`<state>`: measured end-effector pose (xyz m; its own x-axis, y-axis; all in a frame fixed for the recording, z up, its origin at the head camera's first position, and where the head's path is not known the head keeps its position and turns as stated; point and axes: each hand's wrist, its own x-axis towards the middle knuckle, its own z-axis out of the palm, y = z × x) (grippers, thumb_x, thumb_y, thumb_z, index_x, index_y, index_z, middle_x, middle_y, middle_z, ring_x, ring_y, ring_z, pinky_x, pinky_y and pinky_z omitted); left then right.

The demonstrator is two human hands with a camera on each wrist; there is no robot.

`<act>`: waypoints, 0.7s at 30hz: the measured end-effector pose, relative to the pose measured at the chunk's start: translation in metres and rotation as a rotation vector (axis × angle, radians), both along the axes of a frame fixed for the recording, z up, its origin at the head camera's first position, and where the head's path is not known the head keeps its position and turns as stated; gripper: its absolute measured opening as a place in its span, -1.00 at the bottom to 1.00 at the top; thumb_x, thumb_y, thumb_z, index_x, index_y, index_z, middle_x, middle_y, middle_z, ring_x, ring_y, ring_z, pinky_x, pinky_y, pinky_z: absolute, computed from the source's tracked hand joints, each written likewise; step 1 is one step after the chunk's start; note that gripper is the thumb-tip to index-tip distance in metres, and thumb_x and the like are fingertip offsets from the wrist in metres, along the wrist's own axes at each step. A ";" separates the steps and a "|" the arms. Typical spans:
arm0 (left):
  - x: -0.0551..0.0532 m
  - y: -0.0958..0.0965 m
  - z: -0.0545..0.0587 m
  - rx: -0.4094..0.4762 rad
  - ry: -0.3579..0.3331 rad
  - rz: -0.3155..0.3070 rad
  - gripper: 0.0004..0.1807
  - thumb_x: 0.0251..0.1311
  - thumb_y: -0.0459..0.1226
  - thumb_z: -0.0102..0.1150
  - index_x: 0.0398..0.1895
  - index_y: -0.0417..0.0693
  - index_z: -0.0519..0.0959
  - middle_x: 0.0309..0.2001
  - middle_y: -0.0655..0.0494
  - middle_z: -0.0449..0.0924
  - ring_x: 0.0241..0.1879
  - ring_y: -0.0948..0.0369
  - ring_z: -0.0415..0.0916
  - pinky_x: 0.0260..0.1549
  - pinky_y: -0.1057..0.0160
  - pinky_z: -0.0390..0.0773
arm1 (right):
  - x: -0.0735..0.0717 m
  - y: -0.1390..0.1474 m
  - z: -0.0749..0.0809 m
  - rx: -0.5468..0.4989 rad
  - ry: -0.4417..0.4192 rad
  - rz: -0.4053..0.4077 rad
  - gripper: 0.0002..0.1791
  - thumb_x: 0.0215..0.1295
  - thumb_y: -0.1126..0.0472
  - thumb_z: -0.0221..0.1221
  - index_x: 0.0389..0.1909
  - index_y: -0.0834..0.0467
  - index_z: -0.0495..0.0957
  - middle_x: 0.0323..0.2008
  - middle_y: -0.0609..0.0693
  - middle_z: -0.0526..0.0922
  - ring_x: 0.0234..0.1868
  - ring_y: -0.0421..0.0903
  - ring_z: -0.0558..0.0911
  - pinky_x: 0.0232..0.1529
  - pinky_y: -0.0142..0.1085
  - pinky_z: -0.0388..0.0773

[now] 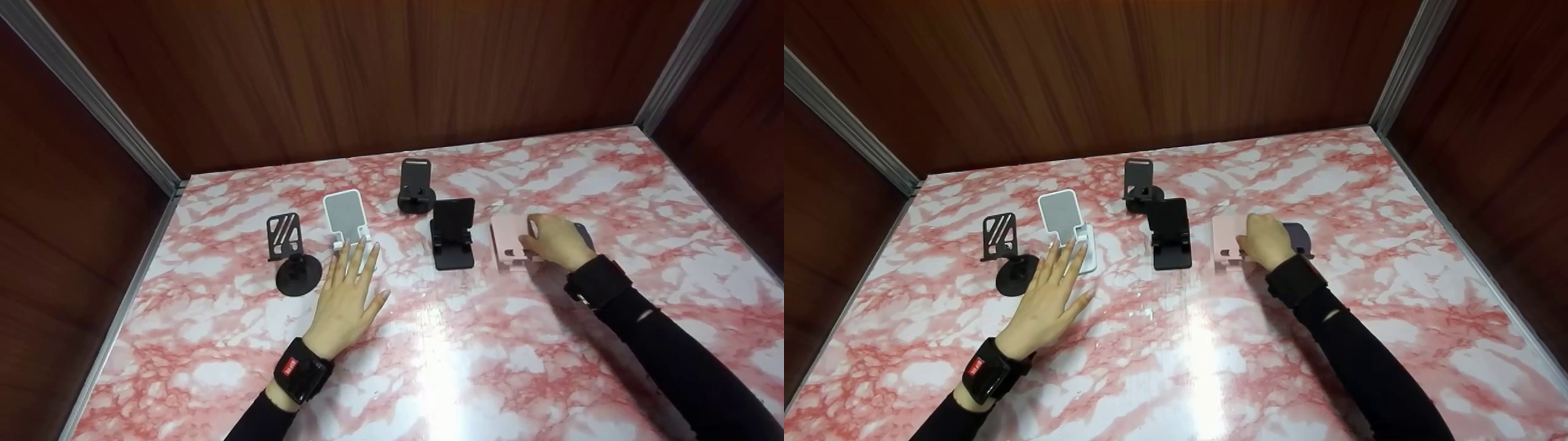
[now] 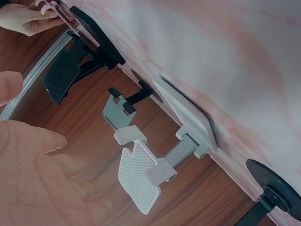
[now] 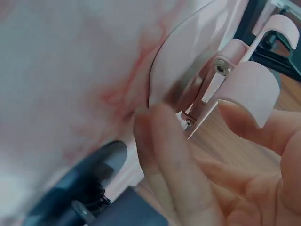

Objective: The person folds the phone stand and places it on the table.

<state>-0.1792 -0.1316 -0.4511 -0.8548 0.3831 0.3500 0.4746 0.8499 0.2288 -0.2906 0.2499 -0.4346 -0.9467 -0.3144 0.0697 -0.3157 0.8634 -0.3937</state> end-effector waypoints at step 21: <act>-0.006 0.014 0.001 0.035 -0.006 -0.087 -0.23 0.38 -0.06 0.03 0.52 -0.17 0.02 0.52 -0.16 -0.12 0.47 -0.14 -0.22 0.38 -0.19 -0.08 | 0.001 -0.020 -0.004 0.280 0.315 0.063 -0.25 0.13 0.25 0.35 0.36 0.24 0.32 0.36 0.38 0.21 0.41 0.36 0.03 0.32 0.32 -0.02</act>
<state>-0.1847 -0.1173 -0.4504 -0.8212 0.4434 0.3593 0.5445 0.7972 0.2607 -0.2897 0.2294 -0.4389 -0.8711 -0.4189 0.2564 -0.4385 0.8985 -0.0221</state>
